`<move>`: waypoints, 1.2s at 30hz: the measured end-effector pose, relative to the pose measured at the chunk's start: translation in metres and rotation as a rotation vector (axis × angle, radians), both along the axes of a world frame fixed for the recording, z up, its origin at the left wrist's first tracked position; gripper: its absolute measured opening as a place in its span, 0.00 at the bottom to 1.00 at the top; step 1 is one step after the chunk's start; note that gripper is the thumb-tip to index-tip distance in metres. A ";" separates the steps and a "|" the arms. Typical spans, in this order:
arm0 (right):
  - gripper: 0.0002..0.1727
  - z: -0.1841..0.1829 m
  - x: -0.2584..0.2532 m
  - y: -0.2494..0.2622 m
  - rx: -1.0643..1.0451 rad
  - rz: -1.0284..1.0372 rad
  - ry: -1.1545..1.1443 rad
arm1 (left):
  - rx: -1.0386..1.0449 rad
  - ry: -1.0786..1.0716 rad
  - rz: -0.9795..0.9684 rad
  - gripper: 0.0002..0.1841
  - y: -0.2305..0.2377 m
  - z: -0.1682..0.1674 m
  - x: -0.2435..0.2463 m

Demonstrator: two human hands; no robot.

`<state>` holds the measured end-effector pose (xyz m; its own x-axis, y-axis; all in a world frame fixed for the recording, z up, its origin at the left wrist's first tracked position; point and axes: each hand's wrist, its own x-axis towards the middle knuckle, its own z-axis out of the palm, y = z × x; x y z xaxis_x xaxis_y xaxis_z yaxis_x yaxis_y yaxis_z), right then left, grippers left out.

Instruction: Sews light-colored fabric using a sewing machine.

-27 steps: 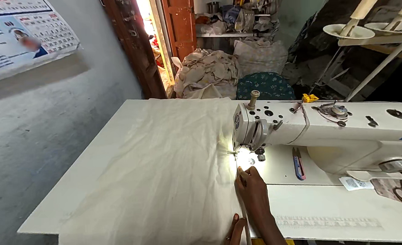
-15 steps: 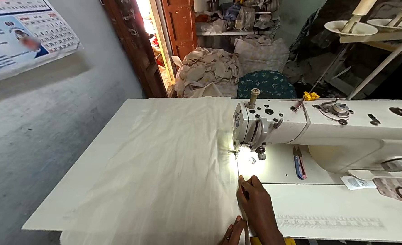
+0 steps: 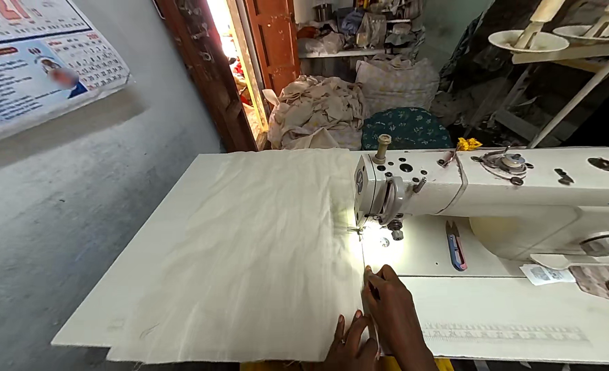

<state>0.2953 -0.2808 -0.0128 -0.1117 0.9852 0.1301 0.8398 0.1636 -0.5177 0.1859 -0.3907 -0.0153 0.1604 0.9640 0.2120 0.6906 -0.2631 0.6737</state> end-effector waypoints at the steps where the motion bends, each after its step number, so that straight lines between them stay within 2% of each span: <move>1: 0.14 0.001 0.001 -0.003 -0.013 0.008 -0.005 | 0.006 -0.002 0.014 0.12 0.004 -0.001 0.000; 5: 0.13 0.013 0.003 -0.006 -0.133 0.043 -0.041 | 0.086 0.064 0.034 0.13 0.021 -0.006 -0.003; 9: 0.14 0.033 0.004 -0.011 -0.312 0.087 -0.112 | 0.092 0.019 -0.045 0.22 0.038 -0.013 -0.022; 11: 0.14 0.029 0.004 -0.014 -0.261 0.069 -0.122 | 0.035 -0.014 -0.146 0.25 0.049 -0.016 -0.035; 14: 0.12 0.014 0.006 -0.009 -0.069 0.068 -0.099 | -0.027 0.010 -0.264 0.27 0.069 -0.014 -0.049; 19: 0.09 -0.011 0.018 0.013 0.223 0.218 -0.045 | -0.025 0.192 -0.342 0.24 0.108 -0.007 -0.060; 24: 0.08 -0.019 0.034 0.041 0.438 0.425 0.020 | 0.337 0.273 -0.276 0.14 0.140 -0.010 -0.061; 27: 0.10 -0.013 0.037 0.053 0.397 0.426 0.071 | 0.473 0.228 -0.238 0.11 0.152 -0.012 -0.058; 29: 0.08 -0.003 0.036 0.057 0.294 0.409 0.113 | 0.373 0.142 -0.192 0.10 0.158 -0.007 -0.056; 31: 0.06 0.002 0.033 0.058 0.242 0.368 0.133 | 0.116 0.053 -0.148 0.10 0.164 0.006 -0.054; 33: 0.04 0.004 0.029 0.057 0.279 0.333 0.124 | -0.114 0.012 -0.097 0.09 0.171 0.022 -0.051; 35: 0.04 0.000 0.027 0.055 0.372 0.354 0.077 | -0.133 0.005 -0.060 0.08 0.173 0.021 -0.050; 36: 0.05 -0.004 0.028 0.055 0.422 0.383 0.040 | -0.047 0.022 -0.062 0.07 0.172 0.016 -0.050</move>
<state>0.3236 -0.2262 -0.0172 -0.4378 0.7369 0.5150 0.6605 0.6523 -0.3718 0.1361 -0.2186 0.0004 0.2246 0.9608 0.1625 0.6889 -0.2746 0.6708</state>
